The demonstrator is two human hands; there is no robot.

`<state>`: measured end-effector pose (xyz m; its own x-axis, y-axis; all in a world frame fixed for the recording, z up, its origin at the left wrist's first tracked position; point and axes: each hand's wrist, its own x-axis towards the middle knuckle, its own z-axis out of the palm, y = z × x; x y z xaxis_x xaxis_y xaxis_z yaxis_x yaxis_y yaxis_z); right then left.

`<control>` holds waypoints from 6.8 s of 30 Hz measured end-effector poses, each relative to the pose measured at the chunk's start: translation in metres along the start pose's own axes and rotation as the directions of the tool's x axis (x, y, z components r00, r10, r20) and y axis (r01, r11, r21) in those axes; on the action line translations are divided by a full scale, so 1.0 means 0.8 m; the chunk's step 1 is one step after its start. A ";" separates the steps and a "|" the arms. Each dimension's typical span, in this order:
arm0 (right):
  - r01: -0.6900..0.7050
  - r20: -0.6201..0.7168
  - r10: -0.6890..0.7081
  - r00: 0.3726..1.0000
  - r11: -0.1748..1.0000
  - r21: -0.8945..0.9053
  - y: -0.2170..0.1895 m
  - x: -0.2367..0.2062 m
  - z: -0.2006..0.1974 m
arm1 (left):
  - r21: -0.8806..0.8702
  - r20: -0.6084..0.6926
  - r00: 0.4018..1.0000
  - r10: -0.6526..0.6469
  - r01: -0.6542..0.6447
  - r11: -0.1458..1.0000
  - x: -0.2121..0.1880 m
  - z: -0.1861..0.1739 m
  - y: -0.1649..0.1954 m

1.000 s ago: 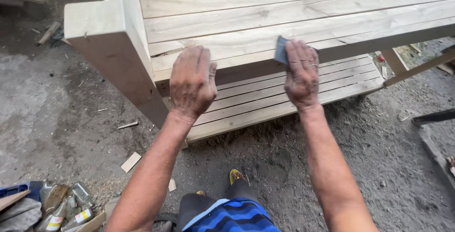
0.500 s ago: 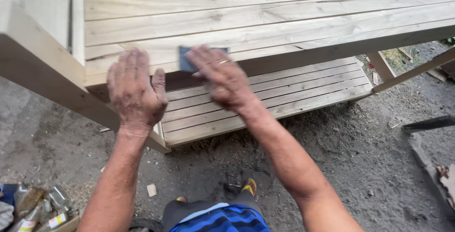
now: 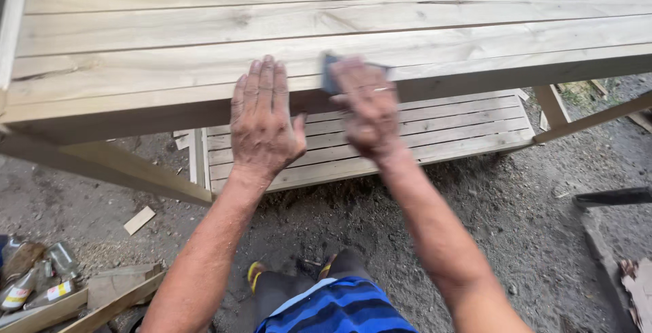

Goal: The person sands a wooden bench or table frame using a black sanding block, working along the edges and legs while kneeling on gravel ground. They reposition around the structure to sand different rails and then sand the slatted tabletop surface.

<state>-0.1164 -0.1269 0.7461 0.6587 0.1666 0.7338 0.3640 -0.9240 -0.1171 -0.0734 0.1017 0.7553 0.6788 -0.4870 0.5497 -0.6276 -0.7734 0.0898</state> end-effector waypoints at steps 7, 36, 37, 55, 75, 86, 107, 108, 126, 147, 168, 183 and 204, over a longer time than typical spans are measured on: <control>0.067 0.092 -0.067 0.994 0.998 -0.002 0.032 -0.018 -0.021 | 0.071 -0.080 0.996 0.044 -0.038 0.997 -0.003 -0.004 -0.015; -0.326 -0.060 0.322 0.945 0.904 -0.278 0.473 -0.151 -0.308 | -0.129 -0.052 0.997 0.061 -0.067 0.989 0.132 0.134 0.354; -0.347 -0.074 0.339 0.938 0.912 -0.217 0.466 -0.147 -0.303 | -0.117 -0.043 0.997 0.063 -0.067 0.991 0.135 0.138 0.365; -0.489 -0.131 0.473 0.871 0.861 -0.143 0.595 -0.225 -0.353 | -0.208 0.039 0.970 0.240 -0.227 0.951 0.215 0.199 0.532; -0.573 -0.353 0.483 0.801 0.789 -0.222 0.677 -0.243 -0.392 | -0.219 0.070 0.934 0.350 -0.328 0.919 0.295 0.260 0.686; -0.389 -0.211 0.356 0.910 0.910 -0.144 0.805 -0.319 -0.452 | -0.122 0.019 0.926 0.376 -0.371 0.921 0.339 0.302 0.775; -0.355 0.297 0.369 0.881 0.929 -0.104 0.957 -0.281 -0.578 | -0.217 0.301 0.919 0.256 -0.195 0.956 0.431 0.341 0.960; -0.393 0.355 0.404 0.843 0.913 -0.106 0.962 -0.271 -0.579 | -0.235 0.301 0.914 0.272 -0.206 0.950 0.440 0.345 0.962; -0.228 0.264 0.298 0.917 0.937 -0.265 1.153 -0.171 -0.558 | -0.351 0.597 0.662 0.453 -0.293 0.890 0.579 0.387 0.925; -0.037 0.570 -0.070 0.819 0.984 0.174 1.209 -0.063 -0.412 | -0.186 0.567 0.819 0.084 0.028 0.982 0.627 0.427 0.930; -0.312 0.623 0.362 0.693 0.930 -0.193 1.223 -0.068 -0.464 | -0.128 0.030 0.999 -0.041 0.044 0.991 0.809 0.598 0.820; 0.074 0.272 0.008 0.962 0.955 -0.289 1.329 -0.059 -0.378 | -0.049 0.402 0.880 -0.252 0.295 0.954 0.752 0.530 0.770; 0.204 0.414 -0.169 0.894 0.978 -0.042 1.217 -0.018 -0.282 | -0.079 0.342 0.913 -0.224 0.265 0.961 0.759 0.535 0.757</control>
<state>0.0796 -1.1067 0.7724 0.8003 0.4478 0.3988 0.4632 -0.8840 0.0633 0.1216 -0.8359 0.7882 0.8903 -0.4103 0.1975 -0.4533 -0.8402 0.2976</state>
